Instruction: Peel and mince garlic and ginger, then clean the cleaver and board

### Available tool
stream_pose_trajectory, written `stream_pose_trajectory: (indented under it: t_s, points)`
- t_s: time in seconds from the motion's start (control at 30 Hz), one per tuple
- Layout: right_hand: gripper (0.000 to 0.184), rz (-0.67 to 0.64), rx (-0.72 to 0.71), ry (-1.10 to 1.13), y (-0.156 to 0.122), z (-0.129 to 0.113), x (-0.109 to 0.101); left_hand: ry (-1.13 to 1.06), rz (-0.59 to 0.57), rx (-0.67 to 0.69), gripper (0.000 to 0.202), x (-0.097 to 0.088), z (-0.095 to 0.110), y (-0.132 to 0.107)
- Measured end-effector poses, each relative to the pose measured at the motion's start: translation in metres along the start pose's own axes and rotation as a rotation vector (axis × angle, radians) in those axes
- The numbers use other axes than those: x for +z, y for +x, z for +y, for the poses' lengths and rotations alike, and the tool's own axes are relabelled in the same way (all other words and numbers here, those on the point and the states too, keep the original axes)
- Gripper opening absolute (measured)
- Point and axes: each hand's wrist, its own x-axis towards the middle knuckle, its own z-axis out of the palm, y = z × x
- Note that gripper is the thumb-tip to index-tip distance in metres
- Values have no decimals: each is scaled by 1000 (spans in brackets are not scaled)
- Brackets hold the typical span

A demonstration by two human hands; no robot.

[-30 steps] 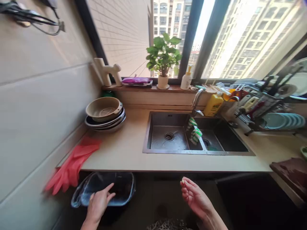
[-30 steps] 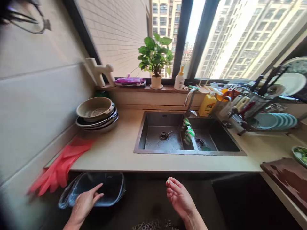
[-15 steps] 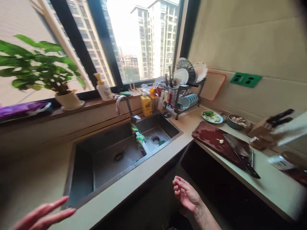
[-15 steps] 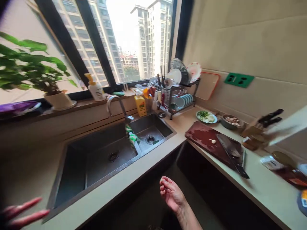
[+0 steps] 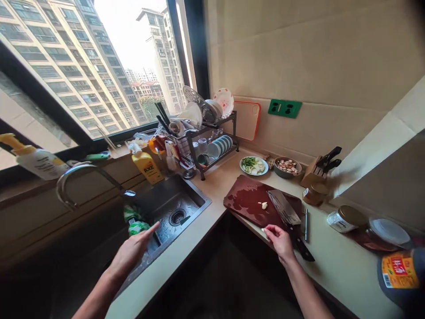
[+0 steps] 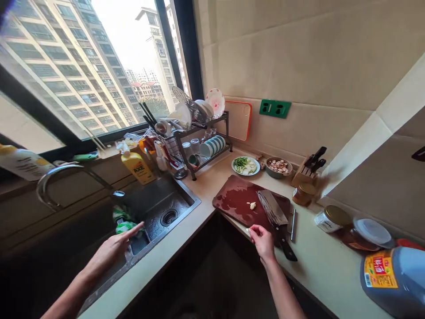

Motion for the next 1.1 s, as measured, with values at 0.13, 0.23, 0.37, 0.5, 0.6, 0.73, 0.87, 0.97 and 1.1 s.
stream_pose_trajectory:
  t_s: [0.13, 0.23, 0.37, 0.5, 0.6, 0.73, 0.87, 0.97, 1.1]
  points:
    - [43, 22, -38, -95, 53, 6, -7, 32, -128, 263, 37, 19, 79, 45]
    - [39, 60, -92, -202, 80, 9, -10, -174, -154, 384, 24, 46, 156, 66]
    - [24, 116, -168, -370, 105, 6, -18, -519, -134, 529, 7, 110, 264, 82]
    - [13, 83, -210, -480, 118, 2, -20, -591, -113, 530, 5, 171, 336, 106]
    - [22, 86, -234, -534, 117, -1, -20, -524, -127, 559, 13, 196, 357, 124]
    - [31, 65, -308, -551, 110, -4, -16, -424, -165, 669, 6, 212, 363, 140]
    - [43, -58, -317, -705, 108, -2, -6, -384, -202, 783, 10, 221, 365, 151]
    - [45, -102, -295, -879, 109, -1, -1, -403, -237, 852, 14, 223, 367, 159]
    - [42, -107, -313, -942, 111, -4, 1, -441, -323, 848, 17, 219, 369, 167]
